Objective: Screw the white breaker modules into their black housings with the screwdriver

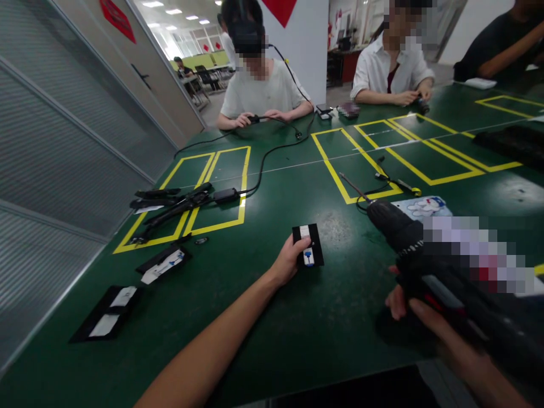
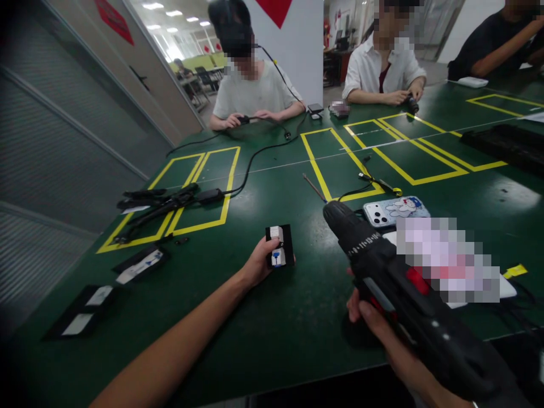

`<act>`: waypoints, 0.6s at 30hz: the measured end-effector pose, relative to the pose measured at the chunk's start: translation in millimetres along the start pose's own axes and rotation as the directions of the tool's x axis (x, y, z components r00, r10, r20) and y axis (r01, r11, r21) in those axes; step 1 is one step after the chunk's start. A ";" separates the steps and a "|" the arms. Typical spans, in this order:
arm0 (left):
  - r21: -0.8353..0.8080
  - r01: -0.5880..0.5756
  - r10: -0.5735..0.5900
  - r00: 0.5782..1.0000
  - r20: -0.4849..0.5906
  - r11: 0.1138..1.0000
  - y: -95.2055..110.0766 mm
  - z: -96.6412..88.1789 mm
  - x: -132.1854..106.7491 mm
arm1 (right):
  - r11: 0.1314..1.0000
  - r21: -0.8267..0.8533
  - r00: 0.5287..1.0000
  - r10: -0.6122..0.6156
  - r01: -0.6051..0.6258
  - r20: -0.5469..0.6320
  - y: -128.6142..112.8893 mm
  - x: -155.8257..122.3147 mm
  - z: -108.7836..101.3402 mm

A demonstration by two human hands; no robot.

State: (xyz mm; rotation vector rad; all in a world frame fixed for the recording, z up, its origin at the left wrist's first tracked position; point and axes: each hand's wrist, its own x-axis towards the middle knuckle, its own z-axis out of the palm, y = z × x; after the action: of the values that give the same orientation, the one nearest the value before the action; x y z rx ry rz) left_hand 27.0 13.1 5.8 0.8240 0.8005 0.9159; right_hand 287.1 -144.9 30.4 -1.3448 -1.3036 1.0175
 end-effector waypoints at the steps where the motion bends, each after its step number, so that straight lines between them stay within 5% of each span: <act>1: -0.006 0.005 -0.005 1.000 0.006 1.000 0.7 -0.1 -0.4 | 0.994 0.095 0.998 0.041 -0.045 0.052 -3.9 -5.3 2.7; 4: -0.015 0.017 -0.017 0.999 0.031 1.000 1.7 -0.1 -0.1 | 0.916 0.382 0.982 0.057 -0.124 0.181 -3.1 -24.8 6.4; 8: -0.019 0.014 -0.013 0.999 0.037 1.000 0.8 -0.1 1.4 | 0.834 0.528 0.970 0.036 -0.162 0.240 16.4 -42.1 0.5; 14: 0.020 -0.031 0.032 0.999 -0.037 0.999 -5.0 -2.9 2.0 | 0.831 0.468 0.949 0.208 -0.300 0.238 12.5 -39.1 -2.4; 18: 0.086 -0.056 0.060 0.997 -0.049 0.995 -11.0 -9.7 4.0 | 0.890 0.346 0.942 0.211 -0.296 0.263 -4.1 -32.2 -0.7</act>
State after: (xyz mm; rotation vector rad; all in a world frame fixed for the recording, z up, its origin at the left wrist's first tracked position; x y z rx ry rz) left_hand 24.0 15.1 -8.9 0.9045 0.8686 0.9627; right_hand 284.5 -177.2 32.7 -1.1410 -1.0254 1.5537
